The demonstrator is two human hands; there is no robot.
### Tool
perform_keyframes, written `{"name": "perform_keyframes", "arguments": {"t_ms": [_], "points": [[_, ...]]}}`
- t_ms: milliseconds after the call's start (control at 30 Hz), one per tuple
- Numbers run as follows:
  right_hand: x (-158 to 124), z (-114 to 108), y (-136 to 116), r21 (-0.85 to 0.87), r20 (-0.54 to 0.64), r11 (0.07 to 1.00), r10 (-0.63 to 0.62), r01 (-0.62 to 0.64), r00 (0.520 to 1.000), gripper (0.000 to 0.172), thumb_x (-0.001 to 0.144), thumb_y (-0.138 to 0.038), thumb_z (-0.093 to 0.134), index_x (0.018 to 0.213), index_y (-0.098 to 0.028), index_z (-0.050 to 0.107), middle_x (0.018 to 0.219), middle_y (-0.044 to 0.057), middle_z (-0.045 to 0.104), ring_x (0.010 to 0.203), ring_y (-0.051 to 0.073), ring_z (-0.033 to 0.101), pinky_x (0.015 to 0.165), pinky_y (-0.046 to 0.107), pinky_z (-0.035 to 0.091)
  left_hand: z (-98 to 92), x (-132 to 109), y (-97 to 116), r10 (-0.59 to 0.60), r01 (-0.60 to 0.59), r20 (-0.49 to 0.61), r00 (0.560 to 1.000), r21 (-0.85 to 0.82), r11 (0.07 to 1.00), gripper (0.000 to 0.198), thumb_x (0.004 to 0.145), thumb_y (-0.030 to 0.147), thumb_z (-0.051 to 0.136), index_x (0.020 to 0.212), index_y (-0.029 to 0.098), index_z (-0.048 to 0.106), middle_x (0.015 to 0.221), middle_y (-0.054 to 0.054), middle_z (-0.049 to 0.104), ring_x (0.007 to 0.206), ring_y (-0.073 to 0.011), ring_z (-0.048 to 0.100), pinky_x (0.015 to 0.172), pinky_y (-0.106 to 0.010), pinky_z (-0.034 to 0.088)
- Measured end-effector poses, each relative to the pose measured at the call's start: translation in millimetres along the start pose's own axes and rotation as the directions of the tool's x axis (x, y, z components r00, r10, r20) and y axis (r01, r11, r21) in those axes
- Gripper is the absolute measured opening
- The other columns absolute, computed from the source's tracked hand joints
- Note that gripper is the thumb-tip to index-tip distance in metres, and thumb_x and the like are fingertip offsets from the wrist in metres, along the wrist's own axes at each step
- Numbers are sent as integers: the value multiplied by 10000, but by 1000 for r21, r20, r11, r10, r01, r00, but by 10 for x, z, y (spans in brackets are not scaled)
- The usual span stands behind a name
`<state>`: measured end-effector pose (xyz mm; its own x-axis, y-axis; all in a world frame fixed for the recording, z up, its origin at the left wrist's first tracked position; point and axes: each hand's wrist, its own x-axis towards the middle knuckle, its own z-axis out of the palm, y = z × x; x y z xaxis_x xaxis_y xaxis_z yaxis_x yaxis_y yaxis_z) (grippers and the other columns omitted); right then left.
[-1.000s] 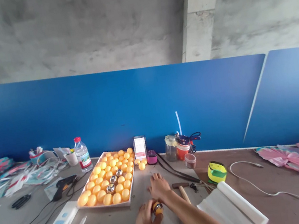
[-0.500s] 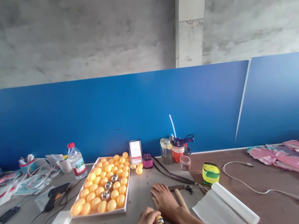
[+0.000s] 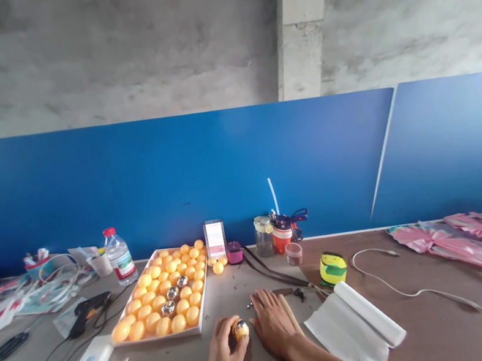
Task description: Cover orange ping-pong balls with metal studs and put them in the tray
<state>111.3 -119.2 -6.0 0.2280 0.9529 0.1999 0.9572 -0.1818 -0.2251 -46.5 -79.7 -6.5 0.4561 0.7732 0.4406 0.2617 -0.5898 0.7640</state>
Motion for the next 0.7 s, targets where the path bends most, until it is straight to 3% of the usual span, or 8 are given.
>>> {"name": "perform_keyframes", "arguments": {"t_ms": [200, 467, 700], "points": [[-93, -24, -8, 10, -16, 998, -68, 68, 998, 450, 806, -249, 436, 1251, -239, 503, 1339, 78, 458, 1255, 264, 349, 1070, 438, 181, -7, -4, -1, -6, 6, 13, 1000, 16, 1000, 236, 784, 208, 502, 996, 180, 601, 932, -76, 619, 879, -175, 594, 813, -290, 489], [-468, 94, 395, -17, -6, 999, -37, 37, 999, 606, 816, -346, 448, 1370, -122, 347, 1418, 127, 353, 1334, 277, 230, 1098, 432, 168, -18, -7, 45, -12, 11, 60, 998, 18, 1000, 239, 785, 203, 502, 1005, 179, 591, 931, -77, 608, 876, -176, 583, 809, -301, 485], [-177, -86, 746, -89, 45, 995, 46, -42, 998, 651, 827, -397, 417, 1366, -44, 328, 1404, 190, 349, 1318, 288, 261, 1082, 421, 182, -8, 6, 0, 39, -40, 45, 998, 28, 999, 226, 770, 197, 519, 981, 179, 599, 902, -67, 606, 840, -169, 591, 775, -302, 495]]}}
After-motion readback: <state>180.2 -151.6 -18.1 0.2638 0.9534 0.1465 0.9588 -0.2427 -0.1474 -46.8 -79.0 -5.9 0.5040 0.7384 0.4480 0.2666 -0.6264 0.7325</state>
